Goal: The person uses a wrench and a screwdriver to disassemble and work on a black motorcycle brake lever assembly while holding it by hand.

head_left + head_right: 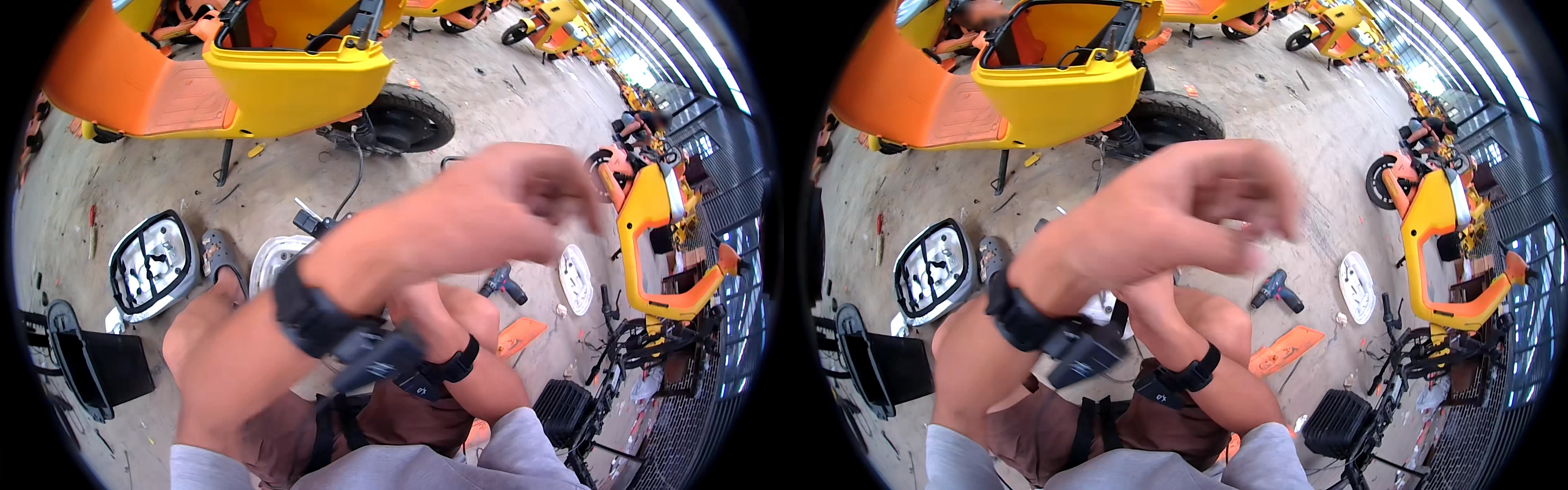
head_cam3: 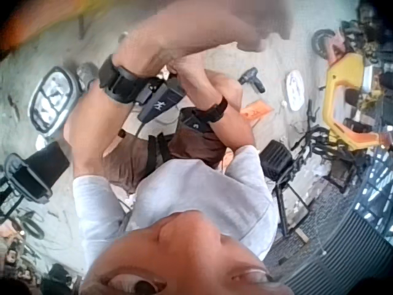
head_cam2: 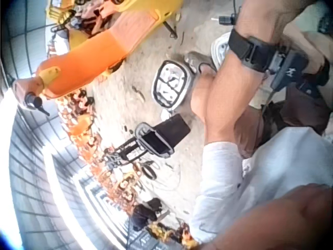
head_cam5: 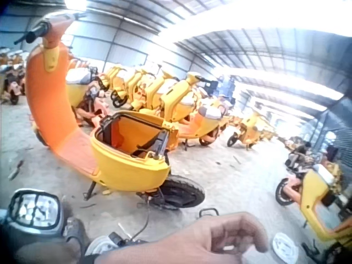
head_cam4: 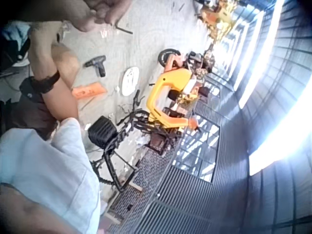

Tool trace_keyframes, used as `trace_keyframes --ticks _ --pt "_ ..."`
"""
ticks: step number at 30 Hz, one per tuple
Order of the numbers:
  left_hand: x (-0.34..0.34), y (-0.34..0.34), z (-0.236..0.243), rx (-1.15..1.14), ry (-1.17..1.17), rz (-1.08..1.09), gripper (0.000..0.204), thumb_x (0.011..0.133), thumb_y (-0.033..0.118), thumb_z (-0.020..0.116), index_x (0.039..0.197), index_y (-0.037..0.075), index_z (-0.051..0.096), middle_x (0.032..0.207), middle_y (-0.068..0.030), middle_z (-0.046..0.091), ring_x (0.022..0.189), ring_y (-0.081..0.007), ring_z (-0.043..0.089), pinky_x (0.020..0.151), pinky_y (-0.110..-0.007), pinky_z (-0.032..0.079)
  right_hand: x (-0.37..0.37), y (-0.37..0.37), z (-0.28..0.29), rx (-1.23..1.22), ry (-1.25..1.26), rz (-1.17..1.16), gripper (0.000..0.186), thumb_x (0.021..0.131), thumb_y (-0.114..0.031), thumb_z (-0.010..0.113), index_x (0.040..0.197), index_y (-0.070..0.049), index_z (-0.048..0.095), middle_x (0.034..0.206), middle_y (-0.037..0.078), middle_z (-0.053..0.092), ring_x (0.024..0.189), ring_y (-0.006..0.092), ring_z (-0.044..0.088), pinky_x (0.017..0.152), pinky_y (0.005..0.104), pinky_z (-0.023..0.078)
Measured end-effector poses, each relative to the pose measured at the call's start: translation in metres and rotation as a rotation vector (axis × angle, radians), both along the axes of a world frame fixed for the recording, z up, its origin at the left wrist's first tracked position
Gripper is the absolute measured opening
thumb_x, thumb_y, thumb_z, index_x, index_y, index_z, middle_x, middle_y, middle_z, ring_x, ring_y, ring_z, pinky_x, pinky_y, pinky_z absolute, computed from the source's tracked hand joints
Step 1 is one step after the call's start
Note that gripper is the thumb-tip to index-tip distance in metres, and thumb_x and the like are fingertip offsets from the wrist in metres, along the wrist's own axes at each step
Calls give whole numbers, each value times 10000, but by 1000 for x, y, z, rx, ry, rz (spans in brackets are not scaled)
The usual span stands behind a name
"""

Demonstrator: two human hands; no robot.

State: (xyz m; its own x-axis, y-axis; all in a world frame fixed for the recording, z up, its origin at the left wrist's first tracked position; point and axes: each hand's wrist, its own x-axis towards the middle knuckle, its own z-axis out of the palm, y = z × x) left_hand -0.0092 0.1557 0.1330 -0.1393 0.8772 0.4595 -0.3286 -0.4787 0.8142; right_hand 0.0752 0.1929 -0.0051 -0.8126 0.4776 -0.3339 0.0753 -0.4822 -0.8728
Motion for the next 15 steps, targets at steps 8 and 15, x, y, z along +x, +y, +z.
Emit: trace_keyframes --ticks 8,15 --pt "-4 -130 -89 -647 970 945 935 666 117 855 1478 46 397 1511 -223 371 1370 -397 422 1128 -464 357 -3 -6 23 113 -115 -54 229 867 -264 790 900 -87 649 725 -50 562 571 52 459 476 248 322" --pt "4 -134 -118 -857 652 922 1157 666 87 859 1598 143 177 1380 -205 537 1047 -302 665 878 -383 526 -2 -16 18 23 -157 -13 236 895 -196 759 779 -105 574 558 -61 450 450 55 366 440 256 269"
